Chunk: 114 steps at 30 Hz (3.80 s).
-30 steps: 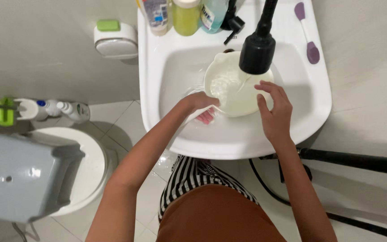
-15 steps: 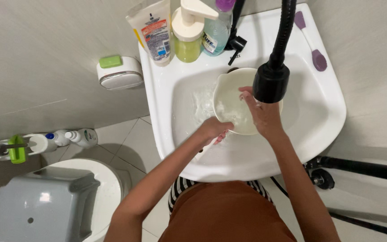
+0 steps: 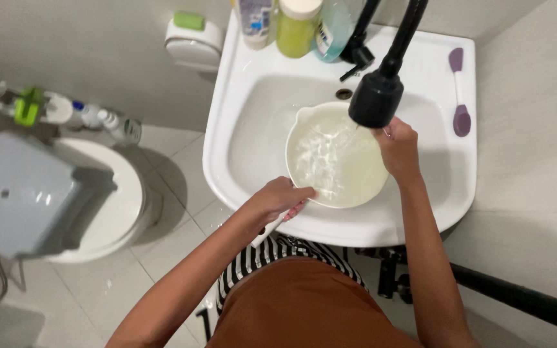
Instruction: The person washes a plastic dipper and a scrub brush in a bathroom sink and then wipes the floor with a squeegee.
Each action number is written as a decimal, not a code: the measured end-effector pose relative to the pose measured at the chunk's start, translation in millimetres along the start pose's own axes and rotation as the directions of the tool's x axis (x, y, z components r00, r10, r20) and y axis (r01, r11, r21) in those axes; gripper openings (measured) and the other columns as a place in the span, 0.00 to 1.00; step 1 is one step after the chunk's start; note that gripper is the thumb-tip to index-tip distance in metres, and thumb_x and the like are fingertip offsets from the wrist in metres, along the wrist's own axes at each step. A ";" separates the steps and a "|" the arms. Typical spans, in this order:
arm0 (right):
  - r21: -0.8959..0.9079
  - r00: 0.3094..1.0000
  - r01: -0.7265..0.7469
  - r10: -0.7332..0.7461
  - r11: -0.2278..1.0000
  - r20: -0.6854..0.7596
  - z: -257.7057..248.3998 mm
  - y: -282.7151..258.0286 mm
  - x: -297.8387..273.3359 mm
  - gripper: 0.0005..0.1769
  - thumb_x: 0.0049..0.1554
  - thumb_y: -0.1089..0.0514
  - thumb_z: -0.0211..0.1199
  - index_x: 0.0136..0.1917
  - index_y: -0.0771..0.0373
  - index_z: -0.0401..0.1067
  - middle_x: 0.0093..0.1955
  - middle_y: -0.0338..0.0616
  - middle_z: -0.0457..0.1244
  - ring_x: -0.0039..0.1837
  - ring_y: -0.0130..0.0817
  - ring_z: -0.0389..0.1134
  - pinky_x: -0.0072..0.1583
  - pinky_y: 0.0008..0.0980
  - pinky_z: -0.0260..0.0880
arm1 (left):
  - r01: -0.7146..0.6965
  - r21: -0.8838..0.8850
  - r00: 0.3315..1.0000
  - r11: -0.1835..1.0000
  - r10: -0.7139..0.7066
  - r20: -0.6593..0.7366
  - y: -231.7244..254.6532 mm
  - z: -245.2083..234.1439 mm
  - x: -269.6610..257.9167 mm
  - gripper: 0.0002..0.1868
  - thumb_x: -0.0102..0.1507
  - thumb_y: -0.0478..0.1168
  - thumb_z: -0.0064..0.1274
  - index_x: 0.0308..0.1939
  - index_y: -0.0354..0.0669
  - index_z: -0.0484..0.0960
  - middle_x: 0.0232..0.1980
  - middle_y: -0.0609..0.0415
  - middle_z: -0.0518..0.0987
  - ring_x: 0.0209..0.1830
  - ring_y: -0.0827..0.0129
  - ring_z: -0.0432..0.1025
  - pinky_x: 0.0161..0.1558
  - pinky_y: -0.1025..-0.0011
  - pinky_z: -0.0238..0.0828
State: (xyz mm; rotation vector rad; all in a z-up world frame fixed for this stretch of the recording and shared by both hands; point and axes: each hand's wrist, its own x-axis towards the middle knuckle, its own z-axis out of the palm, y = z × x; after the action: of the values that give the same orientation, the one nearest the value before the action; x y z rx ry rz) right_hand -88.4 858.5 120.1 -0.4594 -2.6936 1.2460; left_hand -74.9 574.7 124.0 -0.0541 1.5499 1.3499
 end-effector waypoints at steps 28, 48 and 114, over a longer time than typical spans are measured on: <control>0.266 0.571 0.476 -0.525 0.838 0.631 184.6 -202.7 -237.6 0.18 0.61 0.61 0.64 0.63 0.68 0.75 0.50 0.48 0.72 0.49 0.28 0.73 0.53 0.28 0.72 | -0.342 -0.552 0.746 0.761 -0.137 -0.652 -257.7 113.0 -295.0 0.17 0.58 0.47 0.59 0.38 0.34 0.81 0.20 0.63 0.67 0.16 0.79 0.61 0.17 0.78 0.59; 0.339 -0.072 0.349 -0.336 0.874 0.939 495.7 -170.4 -543.5 0.15 0.55 0.63 0.66 0.56 0.67 0.79 0.45 0.47 0.73 0.43 0.29 0.73 0.46 0.29 0.74 | -0.554 -0.769 0.538 0.318 -0.569 -0.622 -546.0 140.6 -387.9 0.15 0.59 0.45 0.58 0.34 0.33 0.77 0.21 0.58 0.68 0.16 0.72 0.61 0.17 0.71 0.56; 0.230 -0.209 0.777 -0.105 0.586 0.972 927.2 -504.7 -509.0 0.24 0.62 0.41 0.52 0.63 0.57 0.72 0.66 0.54 0.64 0.68 0.51 0.64 0.68 0.45 0.63 | -0.397 -0.916 0.831 -0.066 -0.449 -0.328 -774.6 -566.7 -435.5 0.11 0.61 0.35 0.38 0.29 0.29 0.71 0.22 0.36 0.73 0.19 0.47 0.70 0.24 0.53 0.74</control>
State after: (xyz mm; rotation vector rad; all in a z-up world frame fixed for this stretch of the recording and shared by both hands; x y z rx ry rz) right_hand 51.1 -285.2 -94.8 2.3472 -3.2933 0.4276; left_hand 236.7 -374.2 -212.6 -1.6500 0.4028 2.3315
